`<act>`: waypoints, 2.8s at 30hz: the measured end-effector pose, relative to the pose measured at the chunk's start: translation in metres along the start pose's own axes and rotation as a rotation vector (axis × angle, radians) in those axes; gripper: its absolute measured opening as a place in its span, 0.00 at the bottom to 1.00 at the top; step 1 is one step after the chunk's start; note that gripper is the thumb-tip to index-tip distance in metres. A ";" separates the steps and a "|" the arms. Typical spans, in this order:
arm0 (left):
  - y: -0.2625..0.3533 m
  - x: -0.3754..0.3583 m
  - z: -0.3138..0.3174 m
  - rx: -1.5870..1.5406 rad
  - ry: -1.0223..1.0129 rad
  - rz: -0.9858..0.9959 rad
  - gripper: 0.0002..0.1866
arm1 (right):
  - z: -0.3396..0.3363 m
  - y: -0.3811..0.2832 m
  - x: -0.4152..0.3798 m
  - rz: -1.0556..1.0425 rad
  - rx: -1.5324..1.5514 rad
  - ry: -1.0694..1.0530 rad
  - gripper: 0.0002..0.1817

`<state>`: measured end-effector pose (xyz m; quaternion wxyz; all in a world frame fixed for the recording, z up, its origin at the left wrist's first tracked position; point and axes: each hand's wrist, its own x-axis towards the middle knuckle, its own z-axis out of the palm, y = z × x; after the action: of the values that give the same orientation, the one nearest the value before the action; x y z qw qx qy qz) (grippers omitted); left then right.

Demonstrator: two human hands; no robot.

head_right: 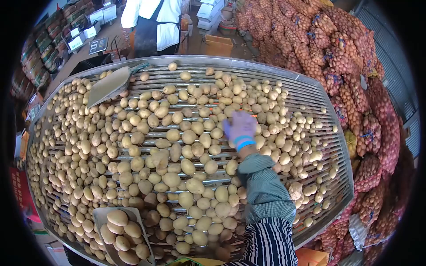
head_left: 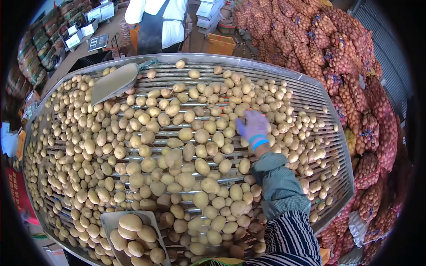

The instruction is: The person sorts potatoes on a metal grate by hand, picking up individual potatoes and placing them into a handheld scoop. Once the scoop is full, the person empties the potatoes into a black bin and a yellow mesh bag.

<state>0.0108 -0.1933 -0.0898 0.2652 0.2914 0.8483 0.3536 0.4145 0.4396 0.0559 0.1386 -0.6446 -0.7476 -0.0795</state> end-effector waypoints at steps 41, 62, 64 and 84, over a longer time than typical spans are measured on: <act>0.146 0.004 0.014 -0.841 0.100 -0.423 0.11 | -0.032 0.196 -0.060 0.532 0.222 -0.213 0.23; 0.082 0.011 0.010 -0.856 0.047 -0.323 0.06 | -0.087 0.067 -0.086 -0.066 0.450 -0.525 0.24; 0.073 0.011 0.014 -0.787 0.066 -0.256 0.06 | -0.076 0.045 -0.094 -0.254 0.028 -0.538 0.35; 0.172 0.000 0.028 -0.943 -0.013 -0.193 0.24 | -0.160 -0.228 -0.201 -0.250 1.490 -1.273 0.29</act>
<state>0.0824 -0.0814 0.0224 0.4054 0.0614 0.6171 0.6716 0.2323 0.1674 0.1595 0.0719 -0.2314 -0.6043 0.7590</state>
